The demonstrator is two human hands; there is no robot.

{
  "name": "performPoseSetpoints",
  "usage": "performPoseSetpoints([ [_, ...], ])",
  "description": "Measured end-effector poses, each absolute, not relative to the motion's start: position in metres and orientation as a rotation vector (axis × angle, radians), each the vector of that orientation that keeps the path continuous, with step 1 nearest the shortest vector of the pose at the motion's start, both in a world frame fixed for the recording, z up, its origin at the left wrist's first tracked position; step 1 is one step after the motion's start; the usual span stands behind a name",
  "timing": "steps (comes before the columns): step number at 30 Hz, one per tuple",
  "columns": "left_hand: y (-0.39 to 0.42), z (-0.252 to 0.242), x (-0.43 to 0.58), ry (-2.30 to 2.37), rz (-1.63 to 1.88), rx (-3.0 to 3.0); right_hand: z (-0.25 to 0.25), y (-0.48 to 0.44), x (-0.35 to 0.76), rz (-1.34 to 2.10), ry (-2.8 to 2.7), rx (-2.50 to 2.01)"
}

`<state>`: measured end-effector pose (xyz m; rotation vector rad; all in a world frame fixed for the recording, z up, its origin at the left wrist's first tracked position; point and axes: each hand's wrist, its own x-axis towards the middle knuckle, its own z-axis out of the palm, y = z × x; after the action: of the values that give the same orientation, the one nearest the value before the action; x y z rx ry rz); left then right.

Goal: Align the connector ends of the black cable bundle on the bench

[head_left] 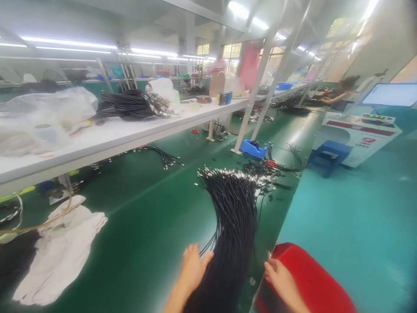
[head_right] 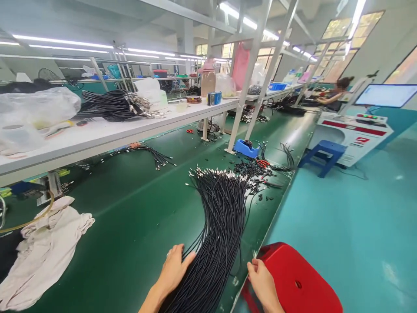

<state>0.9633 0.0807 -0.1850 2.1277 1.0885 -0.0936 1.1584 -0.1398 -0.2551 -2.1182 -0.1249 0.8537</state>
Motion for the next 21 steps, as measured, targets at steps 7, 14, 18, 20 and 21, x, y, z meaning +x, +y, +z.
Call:
performPoseSetpoints([
  [7,0.066,-0.197,1.071,1.182,-0.100,2.072,-0.269,-0.102,1.201,1.143,0.165,-1.863],
  [14,0.053,-0.205,1.093,1.262,-0.204,1.826,-0.258,-0.075,1.211,1.431,0.208,-1.572],
  [18,0.058,-0.203,1.096,1.159,-0.240,1.650,-0.248,-0.074,1.219,1.496,0.173,-1.473],
  [20,0.057,-0.202,1.100,1.058,-0.233,1.602,-0.247,-0.072,1.220,1.490,0.158,-1.438],
  [21,0.056,-0.202,1.101,1.011,-0.229,1.593,-0.248,-0.072,1.220,1.481,0.151,-1.423],
])
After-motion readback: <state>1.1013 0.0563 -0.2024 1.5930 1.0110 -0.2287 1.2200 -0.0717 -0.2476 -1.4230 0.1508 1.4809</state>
